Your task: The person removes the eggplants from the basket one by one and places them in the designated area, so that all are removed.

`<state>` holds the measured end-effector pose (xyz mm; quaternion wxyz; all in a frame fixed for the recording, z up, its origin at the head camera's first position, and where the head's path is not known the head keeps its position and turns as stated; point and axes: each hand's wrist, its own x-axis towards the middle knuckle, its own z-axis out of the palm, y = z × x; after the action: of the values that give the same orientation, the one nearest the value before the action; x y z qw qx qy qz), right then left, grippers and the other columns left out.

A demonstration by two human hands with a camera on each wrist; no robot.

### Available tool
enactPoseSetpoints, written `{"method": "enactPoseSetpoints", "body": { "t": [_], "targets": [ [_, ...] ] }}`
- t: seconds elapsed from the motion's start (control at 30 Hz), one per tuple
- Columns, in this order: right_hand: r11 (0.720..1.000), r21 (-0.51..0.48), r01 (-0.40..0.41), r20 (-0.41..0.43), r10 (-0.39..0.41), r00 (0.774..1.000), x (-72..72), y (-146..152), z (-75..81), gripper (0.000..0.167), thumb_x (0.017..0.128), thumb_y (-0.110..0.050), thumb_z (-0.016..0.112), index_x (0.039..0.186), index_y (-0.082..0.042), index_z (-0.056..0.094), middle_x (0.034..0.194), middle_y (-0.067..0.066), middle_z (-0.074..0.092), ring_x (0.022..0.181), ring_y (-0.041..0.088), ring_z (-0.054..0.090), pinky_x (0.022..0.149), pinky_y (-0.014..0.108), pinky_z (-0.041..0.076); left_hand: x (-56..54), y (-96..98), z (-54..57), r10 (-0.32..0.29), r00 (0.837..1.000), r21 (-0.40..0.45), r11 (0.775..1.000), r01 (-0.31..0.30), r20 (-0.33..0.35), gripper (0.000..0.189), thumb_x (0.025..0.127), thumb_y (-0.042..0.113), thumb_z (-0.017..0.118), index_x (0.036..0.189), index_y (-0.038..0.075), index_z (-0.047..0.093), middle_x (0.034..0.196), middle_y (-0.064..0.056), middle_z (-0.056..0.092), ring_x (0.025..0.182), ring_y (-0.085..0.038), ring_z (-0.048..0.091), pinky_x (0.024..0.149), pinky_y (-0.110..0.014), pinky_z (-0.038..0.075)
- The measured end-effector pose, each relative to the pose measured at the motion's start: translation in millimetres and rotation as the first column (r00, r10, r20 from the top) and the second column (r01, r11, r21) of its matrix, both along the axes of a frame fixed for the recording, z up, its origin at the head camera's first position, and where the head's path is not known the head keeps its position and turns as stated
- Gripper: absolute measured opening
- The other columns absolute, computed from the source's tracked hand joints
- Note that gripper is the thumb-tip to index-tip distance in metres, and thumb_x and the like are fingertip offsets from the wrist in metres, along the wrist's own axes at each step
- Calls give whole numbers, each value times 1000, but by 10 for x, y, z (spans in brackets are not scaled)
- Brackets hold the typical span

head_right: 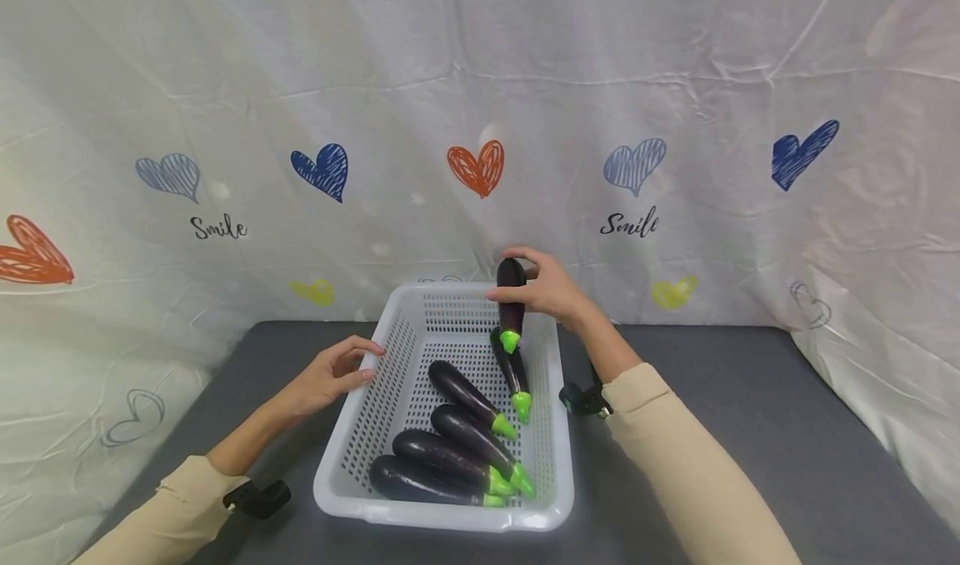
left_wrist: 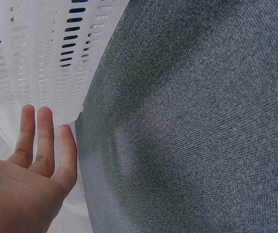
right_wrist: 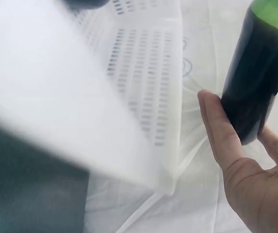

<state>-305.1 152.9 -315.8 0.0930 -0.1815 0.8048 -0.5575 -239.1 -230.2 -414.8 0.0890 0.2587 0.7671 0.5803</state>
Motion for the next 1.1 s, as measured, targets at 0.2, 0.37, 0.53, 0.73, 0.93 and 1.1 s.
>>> {"method": "enactPoseSetpoints", "body": {
  "t": [0.2,0.37,0.53,0.73,0.93,1.1],
  "targets": [
    [999,-40,-1,18,2,1000,30,154,-32,75,92,-16,79,156,-12,40,145,26,41,117,43,57,91,58,50,2,3,6,3,1000,-7,1000,-3,-10,34,103,10,63,135,3,55,129,-25,57,100,-36,65,75,-45,58],
    [999,-47,16,13,-15,1000,67,258,-43,77,91,-17,80,156,-13,39,141,25,44,110,38,61,88,56,53,1,8,6,4,1000,-11,1000,-4,-14,34,103,10,63,135,3,55,129,-25,56,101,-35,66,75,-44,58],
    [997,-73,24,4,-24,1000,107,353,-48,77,92,-16,79,157,-12,36,146,25,43,113,42,61,91,58,51,-3,1,-4,1,1000,-6,1000,-1,-12,34,103,10,63,135,2,54,129,-26,56,100,-36,66,75,-45,58],
    [996,-79,39,-27,-42,999,157,470,-64,77,93,-15,78,157,-10,35,155,26,32,131,42,48,86,57,53,-3,-6,-8,-1,1000,-1,1000,1,-21,33,103,9,63,134,1,54,130,-27,56,101,-34,65,75,-43,58],
    [991,-120,53,-27,-57,998,175,598,-123,77,93,-12,77,158,-11,36,141,26,49,105,34,66,78,47,58,-22,-3,-28,-12,1000,15,1000,12,-25,33,103,6,61,134,-1,54,128,-29,56,99,-34,66,74,-43,58],
    [994,-82,73,-50,-78,996,182,711,-164,79,93,-17,78,159,-15,35,151,22,40,126,34,54,88,54,53,-28,1,-26,-13,1000,14,1000,13,-20,33,103,6,61,134,-1,53,128,-29,55,100,-36,65,75,-43,58]
  ]
}}
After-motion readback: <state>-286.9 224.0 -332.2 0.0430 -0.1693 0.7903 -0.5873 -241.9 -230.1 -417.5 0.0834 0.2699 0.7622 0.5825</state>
